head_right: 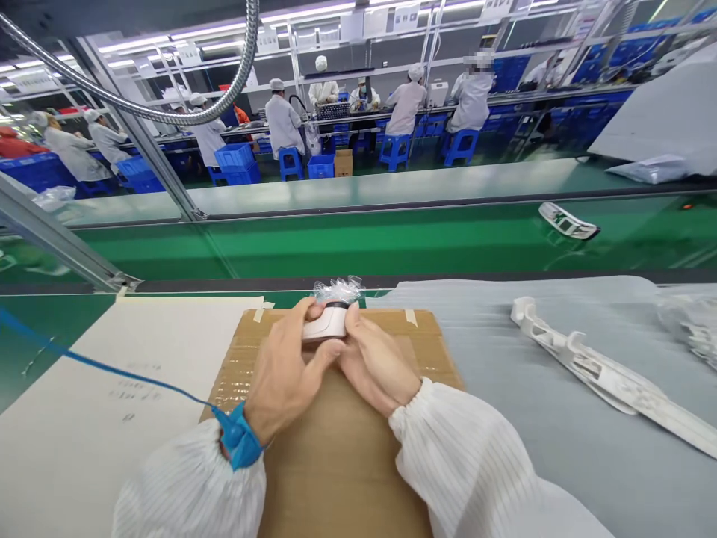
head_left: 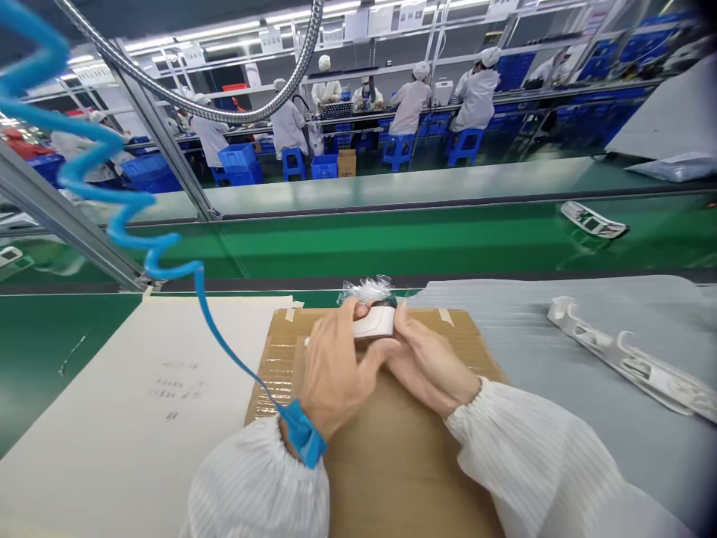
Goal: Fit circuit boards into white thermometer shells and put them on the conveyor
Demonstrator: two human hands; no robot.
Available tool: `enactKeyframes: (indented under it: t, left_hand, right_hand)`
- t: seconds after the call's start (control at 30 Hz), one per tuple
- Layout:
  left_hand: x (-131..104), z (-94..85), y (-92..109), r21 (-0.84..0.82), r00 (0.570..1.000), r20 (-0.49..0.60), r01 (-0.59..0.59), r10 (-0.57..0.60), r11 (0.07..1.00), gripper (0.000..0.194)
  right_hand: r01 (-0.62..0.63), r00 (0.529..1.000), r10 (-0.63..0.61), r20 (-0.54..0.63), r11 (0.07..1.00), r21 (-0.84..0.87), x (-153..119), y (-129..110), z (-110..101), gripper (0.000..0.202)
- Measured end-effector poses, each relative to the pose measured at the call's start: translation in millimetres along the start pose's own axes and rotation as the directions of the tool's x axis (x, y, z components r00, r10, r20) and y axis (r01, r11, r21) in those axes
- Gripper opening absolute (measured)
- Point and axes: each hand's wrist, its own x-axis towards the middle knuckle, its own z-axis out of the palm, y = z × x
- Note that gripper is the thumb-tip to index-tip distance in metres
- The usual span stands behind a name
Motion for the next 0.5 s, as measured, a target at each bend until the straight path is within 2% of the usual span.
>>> enactKeyframes:
  t: [0.07,0.17,0.27,0.33,0.4,0.5]
  left_hand:
    - [0,2.1,3,-0.033,0.997,-0.068,-0.047,0.045,0.998,0.05]
    - [-1,6.5,5,0.052,0.978,-0.141,-0.148,0.154,0.988,0.039]
    - [-2,10.6,6,0.145,0.927,-0.24,-0.261,0.29,0.954,0.035]
    - [-3,11.9,6,0.157,0.897,-0.285,-0.303,0.337,0.94,0.034]
    - [-2,11.0,6,0.106,0.903,-0.274,-0.313,0.33,0.944,0.032]
    - [2,4.5,-1,-0.026,0.948,-0.161,-0.281,0.273,0.959,0.036]
  right_hand:
    - [0.001,1.0,-0.001,0.0,1.0,-0.017,-1,8,2,0.025]
    - [0.017,0.999,-0.017,-0.033,1.0,0.007,-1,13,6,0.024]
    - [0.004,0.997,-0.002,-0.075,0.999,0.035,-2,11,8,0.021]
    - [-0.005,0.997,0.01,-0.082,0.999,0.053,-2,9,8,0.022]
    - [-0.003,0.998,0.008,-0.064,0.998,0.066,-2,7,6,0.027]
    - [0.02,0.998,-0.017,-0.057,0.998,0.051,-1,5,2,0.032]
